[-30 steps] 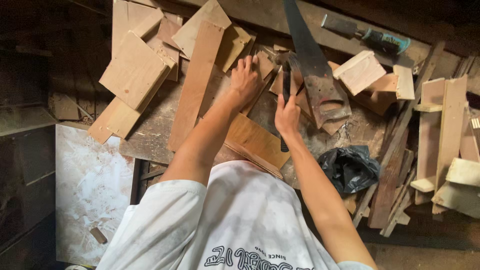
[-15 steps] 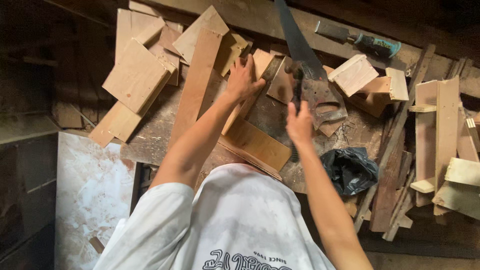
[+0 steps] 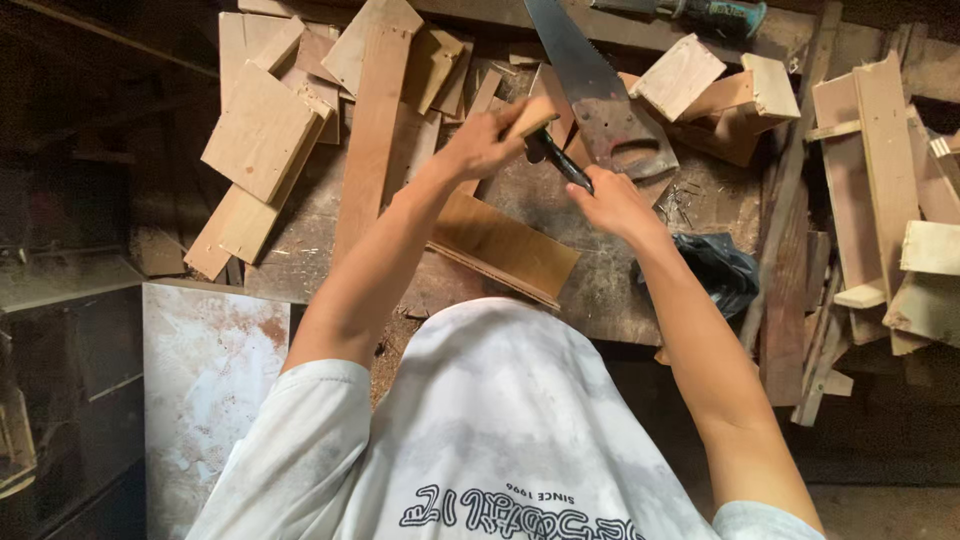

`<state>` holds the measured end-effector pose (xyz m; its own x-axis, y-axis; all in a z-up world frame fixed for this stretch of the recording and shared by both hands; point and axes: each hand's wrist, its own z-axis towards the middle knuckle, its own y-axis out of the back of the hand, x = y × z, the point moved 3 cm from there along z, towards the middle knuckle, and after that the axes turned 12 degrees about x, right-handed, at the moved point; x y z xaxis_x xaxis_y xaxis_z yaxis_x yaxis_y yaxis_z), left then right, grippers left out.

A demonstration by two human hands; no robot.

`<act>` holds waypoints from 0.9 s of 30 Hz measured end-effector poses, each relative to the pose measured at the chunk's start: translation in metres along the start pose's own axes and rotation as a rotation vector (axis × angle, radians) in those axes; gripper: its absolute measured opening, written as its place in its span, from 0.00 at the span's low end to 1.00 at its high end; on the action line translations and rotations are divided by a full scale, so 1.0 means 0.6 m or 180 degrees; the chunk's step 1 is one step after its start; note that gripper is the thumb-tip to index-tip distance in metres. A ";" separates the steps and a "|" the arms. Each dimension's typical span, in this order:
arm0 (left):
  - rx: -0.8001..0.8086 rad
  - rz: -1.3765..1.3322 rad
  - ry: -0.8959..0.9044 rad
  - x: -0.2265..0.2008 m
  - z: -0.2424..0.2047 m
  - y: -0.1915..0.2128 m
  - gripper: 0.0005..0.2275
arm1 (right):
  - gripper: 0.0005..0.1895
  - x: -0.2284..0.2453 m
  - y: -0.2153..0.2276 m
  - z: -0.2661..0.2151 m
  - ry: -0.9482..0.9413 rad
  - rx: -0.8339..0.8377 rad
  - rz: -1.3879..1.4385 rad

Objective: The person assembles a small wooden box by hammering nails into wooden pieces on a workbench. They repeatedly pick up pieces, align them, and drive nails with a hammer, then inspect the assembled box.

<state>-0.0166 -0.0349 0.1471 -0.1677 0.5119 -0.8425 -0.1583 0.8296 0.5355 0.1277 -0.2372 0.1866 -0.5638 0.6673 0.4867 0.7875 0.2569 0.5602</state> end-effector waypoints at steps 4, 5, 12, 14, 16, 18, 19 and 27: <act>0.0445 -0.0345 0.0774 -0.009 -0.029 -0.034 0.37 | 0.19 -0.019 -0.007 -0.044 0.0008 0.0135 0.0128; 0.0519 -0.0396 0.0901 -0.009 -0.034 -0.041 0.37 | 0.19 -0.026 -0.010 -0.051 0.0045 0.0190 0.0168; 0.0905 -0.0827 0.1299 -0.009 -0.047 -0.096 0.41 | 0.20 -0.085 -0.058 -0.088 0.0283 0.0487 0.1155; 0.1024 -0.0773 0.1510 -0.011 -0.054 -0.093 0.39 | 0.19 -0.096 -0.072 -0.097 0.0358 0.0500 0.1449; 0.1037 -0.0760 0.1440 -0.024 -0.050 -0.095 0.36 | 0.18 -0.108 -0.081 -0.103 0.0473 0.0478 0.1649; 0.0948 -0.0788 0.1125 -0.043 -0.046 -0.098 0.34 | 0.16 -0.120 -0.096 -0.105 0.0632 0.0452 0.1772; 0.0957 -0.0884 0.1215 -0.048 -0.045 -0.102 0.32 | 0.14 -0.126 -0.103 -0.103 0.0645 0.0406 0.1830; 0.1081 -0.1434 0.1533 -0.020 -0.023 -0.144 0.24 | 0.09 -0.156 -0.134 -0.097 0.0600 0.0468 0.2239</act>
<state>-0.0146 -0.1159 0.1117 -0.5782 0.0158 -0.8157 -0.0161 0.9994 0.0307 0.1027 -0.3607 0.1352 0.0633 0.5807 0.8117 0.9961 -0.0871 -0.0153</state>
